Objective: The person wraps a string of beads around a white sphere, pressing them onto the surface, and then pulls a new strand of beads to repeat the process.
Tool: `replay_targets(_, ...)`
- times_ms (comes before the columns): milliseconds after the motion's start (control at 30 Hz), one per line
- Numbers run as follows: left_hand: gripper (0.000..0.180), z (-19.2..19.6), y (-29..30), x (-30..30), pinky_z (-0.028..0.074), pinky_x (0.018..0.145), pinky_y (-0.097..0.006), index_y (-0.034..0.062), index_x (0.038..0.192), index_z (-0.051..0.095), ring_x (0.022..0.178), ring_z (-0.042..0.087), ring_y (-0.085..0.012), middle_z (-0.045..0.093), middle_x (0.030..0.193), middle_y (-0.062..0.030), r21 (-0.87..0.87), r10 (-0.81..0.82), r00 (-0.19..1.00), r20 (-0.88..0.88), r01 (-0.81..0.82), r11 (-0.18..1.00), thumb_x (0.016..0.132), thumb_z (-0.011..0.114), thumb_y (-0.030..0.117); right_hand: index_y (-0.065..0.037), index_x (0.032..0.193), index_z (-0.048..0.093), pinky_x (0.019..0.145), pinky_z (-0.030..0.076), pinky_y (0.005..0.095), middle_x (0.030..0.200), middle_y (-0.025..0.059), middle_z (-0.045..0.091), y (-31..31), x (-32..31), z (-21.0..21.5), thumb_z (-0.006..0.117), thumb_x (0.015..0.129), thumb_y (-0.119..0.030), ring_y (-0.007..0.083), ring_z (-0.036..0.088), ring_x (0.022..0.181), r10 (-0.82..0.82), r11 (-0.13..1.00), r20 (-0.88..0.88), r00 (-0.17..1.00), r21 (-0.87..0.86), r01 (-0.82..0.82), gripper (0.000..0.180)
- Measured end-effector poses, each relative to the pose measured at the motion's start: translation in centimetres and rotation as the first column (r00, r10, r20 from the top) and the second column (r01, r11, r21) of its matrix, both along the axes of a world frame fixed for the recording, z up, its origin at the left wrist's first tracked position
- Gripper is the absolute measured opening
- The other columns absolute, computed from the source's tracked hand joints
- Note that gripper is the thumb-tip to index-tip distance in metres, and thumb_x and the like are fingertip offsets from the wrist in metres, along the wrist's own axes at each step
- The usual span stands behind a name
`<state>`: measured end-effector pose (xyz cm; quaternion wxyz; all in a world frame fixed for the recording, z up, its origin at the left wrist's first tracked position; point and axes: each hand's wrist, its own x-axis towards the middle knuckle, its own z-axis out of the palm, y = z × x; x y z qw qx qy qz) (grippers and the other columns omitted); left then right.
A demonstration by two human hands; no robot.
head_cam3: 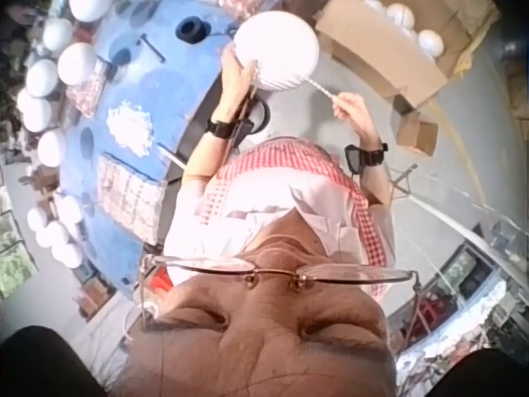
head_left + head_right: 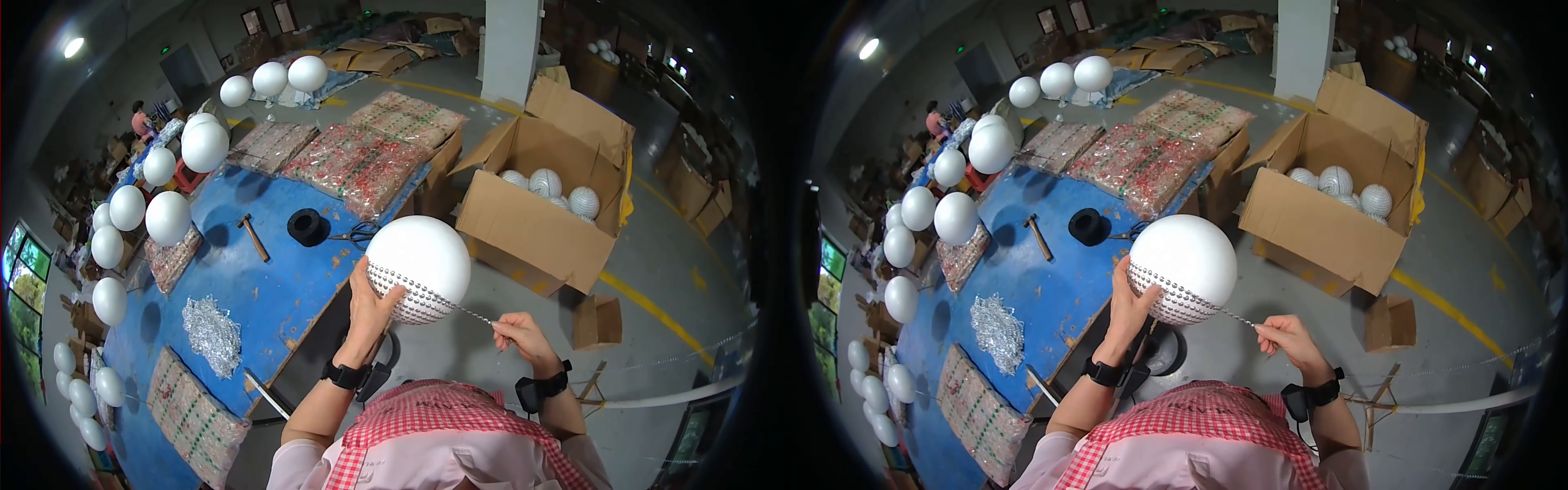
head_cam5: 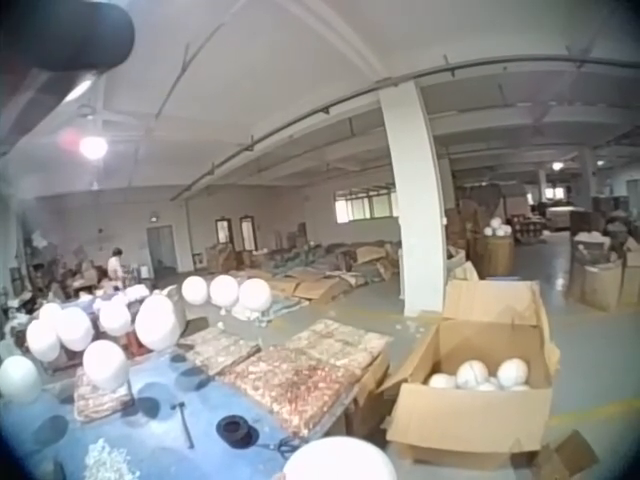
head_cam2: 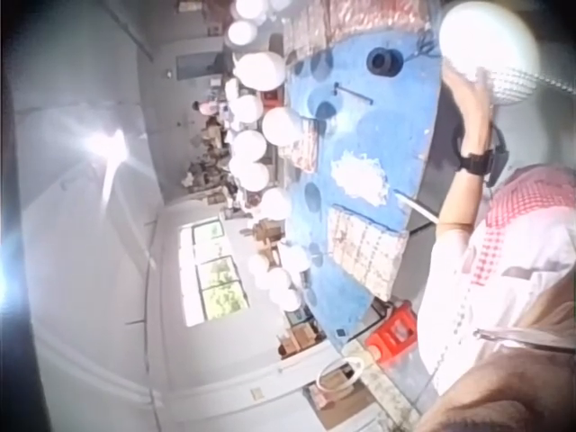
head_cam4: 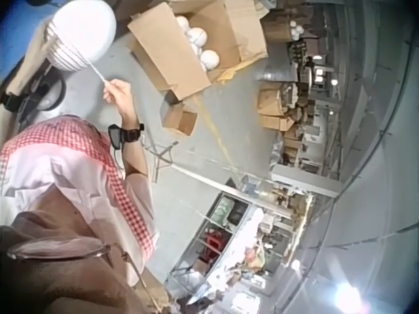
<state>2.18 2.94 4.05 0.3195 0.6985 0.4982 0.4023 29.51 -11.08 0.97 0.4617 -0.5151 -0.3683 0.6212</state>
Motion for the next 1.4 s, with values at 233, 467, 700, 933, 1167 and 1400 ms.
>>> replay_targets(233, 0.092, 0.1, -0.3, 0.2, 0.03, 0.105, -0.04, -0.0057, 0.14, 0.02, 0.129, 0.035, -0.0359, 0.031, 0.139, -0.0309, -0.198, 0.087, 0.944, 0.317, -0.024, 0.98, 0.075, 0.074, 0.03, -0.005, 0.073, 0.062, 0.053, 0.042, 0.0198, 0.063, 0.0021, 0.061, 0.1, 0.0, -0.3, 0.061, 0.089, -0.021, 0.0071, 0.056, 0.055, 0.013, 1.0, 0.031, 0.999, 0.012, -0.013, 0.023)
replay_targets(467, 0.069, -0.3, -0.5, 0.3, 0.034, 0.098, -0.041, -0.0043, 0.125, 0.038, 0.113, 0.041, -0.0335, 0.044, 0.117, -0.022, 0.009, 0.138, 0.982, 0.126, -0.14, 0.99, 0.075, 0.074, 0.026, -0.004, 0.073, 0.061, 0.053, 0.043, 0.0205, 0.063, 0.0031, 0.06, -0.4, 0.1, 0.6, 0.059, 0.089, -0.018, 0.0082, 0.055, 0.055, -0.045, 0.995, -0.02, 0.999, 0.091, 0.046, 0.021)
replay_targets(700, 0.059, -0.4, -0.6, 0.5, 0.035, 0.095, -0.041, -0.002, 0.119, 0.045, 0.109, 0.043, -0.0339, 0.045, 0.114, -0.0197, 0.054, 0.133, 0.987, 0.093, -0.139, 0.989, 0.076, 0.073, 0.026, -0.004, 0.073, 0.061, 0.053, 0.042, 0.0199, 0.063, 0.0034, 0.06, -0.5, 0.3, 0.7, 0.059, 0.09, -0.017, 0.0078, 0.055, 0.055, -0.077, 0.985, -0.089, 0.993, 0.15, 0.09, 0.022)
replay_targets(933, 0.058, -0.8, -0.5, 0.2, 0.037, 0.095, -0.041, -0.0031, 0.123, 0.043, 0.111, 0.045, -0.0348, 0.045, 0.119, -0.0216, 0.006, 0.111, 0.986, 0.125, -0.113, 0.994, 0.08, 0.069, 0.023, -0.005, 0.073, 0.061, 0.052, 0.042, 0.0193, 0.062, 0.0025, 0.061, 0.2, 0.1, -0.9, 0.059, 0.09, -0.018, 0.0068, 0.055, 0.054, -0.075, 0.997, 0.002, 0.997, 0.036, 0.075, 0.022)
replay_targets(1167, 0.081, -0.5, -0.6, -0.4, 0.035, 0.102, -0.041, -0.0046, 0.138, 0.029, 0.124, 0.04, -0.0386, 0.038, 0.134, -0.0265, -0.002, 0.014, 0.999, -0.029, -0.014, 1.0, 0.077, 0.071, 0.03, -0.004, 0.072, 0.06, 0.054, 0.043, 0.0216, 0.064, 0.0046, 0.06, 0.2, -0.2, 0.5, 0.058, 0.089, -0.015, 0.0093, 0.055, 0.057, -0.125, 0.987, -0.058, 0.991, 0.097, 0.13, 0.021)
replay_targets(1400, 0.093, -0.2, -1.5, 0.6, 0.037, 0.1, -0.041, -0.005, 0.139, 0.025, 0.123, 0.043, -0.0377, 0.038, 0.136, -0.0272, 0.016, 0.065, 0.991, -0.114, -0.064, 0.998, 0.072, 0.076, 0.034, -0.002, 0.074, 0.059, 0.056, 0.043, 0.0238, 0.066, 0.0065, 0.06, -2.0, -0.9, 4.2, 0.056, 0.089, -0.011, 0.0117, 0.056, 0.06, -0.07, 0.879, -0.281, 0.957, 0.436, 0.192, 0.018)
